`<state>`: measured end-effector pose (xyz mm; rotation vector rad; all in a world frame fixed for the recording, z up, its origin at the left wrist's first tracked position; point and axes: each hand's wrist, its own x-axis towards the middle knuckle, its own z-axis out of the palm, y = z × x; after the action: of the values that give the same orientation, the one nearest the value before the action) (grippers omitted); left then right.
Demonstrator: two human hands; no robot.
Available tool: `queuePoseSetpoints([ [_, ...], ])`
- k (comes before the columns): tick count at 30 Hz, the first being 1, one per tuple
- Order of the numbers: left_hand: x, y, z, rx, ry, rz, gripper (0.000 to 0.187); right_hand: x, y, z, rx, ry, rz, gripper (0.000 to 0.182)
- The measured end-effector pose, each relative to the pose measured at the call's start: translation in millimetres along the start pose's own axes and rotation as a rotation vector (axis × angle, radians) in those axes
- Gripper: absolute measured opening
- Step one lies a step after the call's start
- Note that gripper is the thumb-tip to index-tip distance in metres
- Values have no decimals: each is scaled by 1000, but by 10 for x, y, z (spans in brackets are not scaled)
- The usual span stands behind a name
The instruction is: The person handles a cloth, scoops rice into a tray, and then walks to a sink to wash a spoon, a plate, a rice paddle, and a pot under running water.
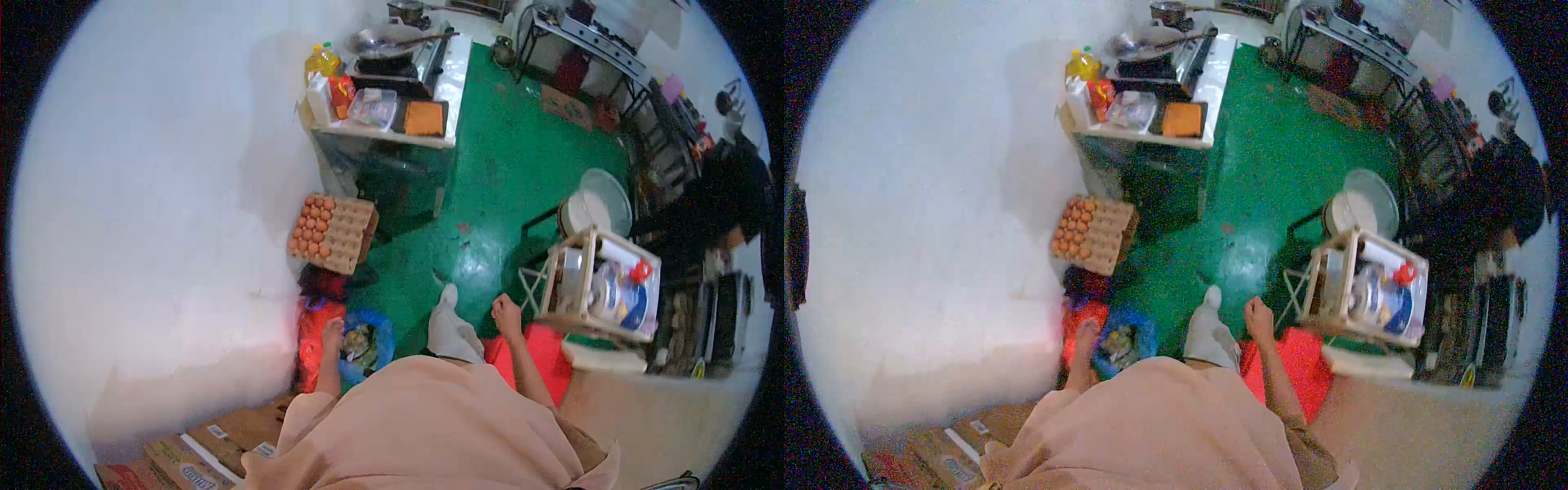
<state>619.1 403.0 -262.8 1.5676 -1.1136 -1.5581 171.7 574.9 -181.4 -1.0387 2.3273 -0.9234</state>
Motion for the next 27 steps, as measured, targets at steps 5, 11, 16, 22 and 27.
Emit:
queuePoseSetpoints([
  [5,646,54,881,188,-68,-145,12,1722,-279,-609,-171,-57,-125,13],
  [11,1436,94,1485,352,-126,157,15,3583,-525,-592,127,-98,-101,15],
  [16,2128,970,2265,344,-70,-234,15,4246,-961,-662,14,-251,-116,21],
  [22,2941,2988,4006,441,194,542,15,4784,-209,-964,-27,-227,12,26],
  [27,3535,4194,5539,373,-37,513,14,5417,137,-1640,-94,-202,207,27],
])
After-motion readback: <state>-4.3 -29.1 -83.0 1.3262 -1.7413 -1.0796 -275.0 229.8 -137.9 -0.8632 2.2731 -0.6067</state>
